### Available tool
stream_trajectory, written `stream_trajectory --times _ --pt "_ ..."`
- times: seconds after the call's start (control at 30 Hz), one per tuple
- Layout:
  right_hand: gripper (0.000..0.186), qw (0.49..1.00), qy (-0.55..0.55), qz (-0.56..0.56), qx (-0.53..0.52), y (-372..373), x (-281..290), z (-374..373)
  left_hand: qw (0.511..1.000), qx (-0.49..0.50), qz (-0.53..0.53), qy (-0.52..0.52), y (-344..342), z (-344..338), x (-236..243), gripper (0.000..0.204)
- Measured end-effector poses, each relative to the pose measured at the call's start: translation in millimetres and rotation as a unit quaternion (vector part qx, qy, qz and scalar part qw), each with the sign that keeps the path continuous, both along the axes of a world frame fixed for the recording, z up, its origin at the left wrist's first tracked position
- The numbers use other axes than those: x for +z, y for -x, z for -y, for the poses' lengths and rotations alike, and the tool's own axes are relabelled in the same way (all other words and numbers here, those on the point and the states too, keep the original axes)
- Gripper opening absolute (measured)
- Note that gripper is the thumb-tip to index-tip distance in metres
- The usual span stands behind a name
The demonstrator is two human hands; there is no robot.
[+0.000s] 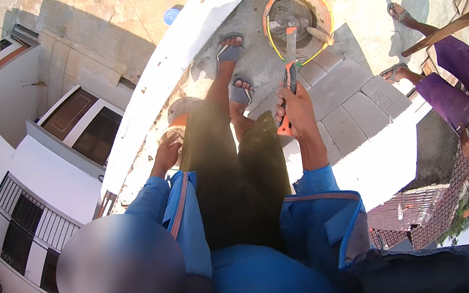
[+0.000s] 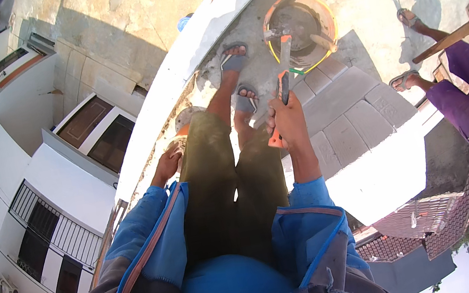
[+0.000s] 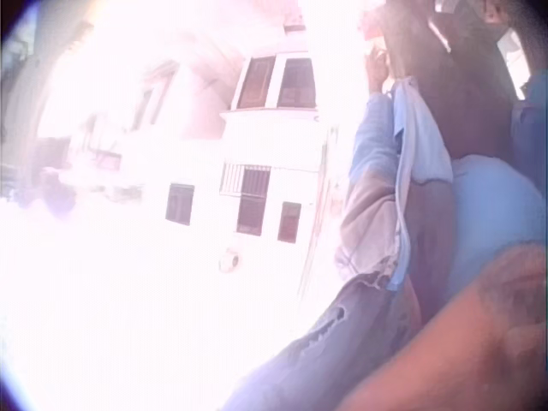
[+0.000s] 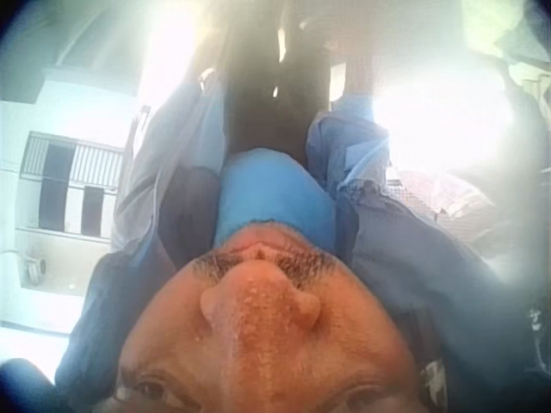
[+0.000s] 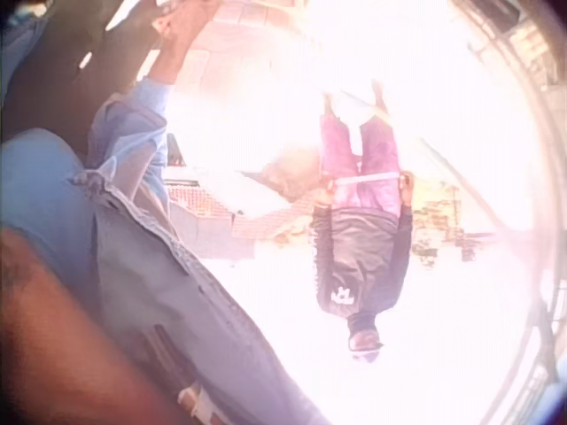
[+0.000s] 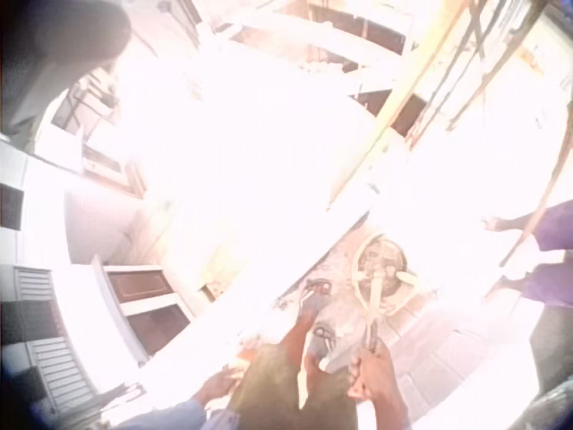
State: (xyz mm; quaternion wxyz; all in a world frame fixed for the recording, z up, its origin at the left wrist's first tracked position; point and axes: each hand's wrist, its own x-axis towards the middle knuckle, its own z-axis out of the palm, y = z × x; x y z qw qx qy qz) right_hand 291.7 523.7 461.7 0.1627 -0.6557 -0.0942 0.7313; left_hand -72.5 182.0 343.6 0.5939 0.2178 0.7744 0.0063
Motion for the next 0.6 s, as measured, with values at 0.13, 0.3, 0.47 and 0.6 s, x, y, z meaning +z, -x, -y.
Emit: stream_trajectory --times 0.13,0.3,0.47,0.6 --pt "0.019 0.978 0.018 0.03 0.205 -45 88 87 0.991 0.111 0.072 0.017 28 147 84 0.066" --pt "0.042 0.821 -0.125 0.293 0.473 -120 189 163 0.98 0.178 -0.06 -0.061 17 233 158 0.058" --pt "0.039 0.775 -0.142 0.447 0.424 -202 219 228 0.96 0.241 -0.092 -0.113 2 257 192 0.054" --pt "0.037 0.783 -0.103 0.507 0.344 -256 196 272 0.969 0.205 -0.105 -0.091 -20 236 211 0.053"
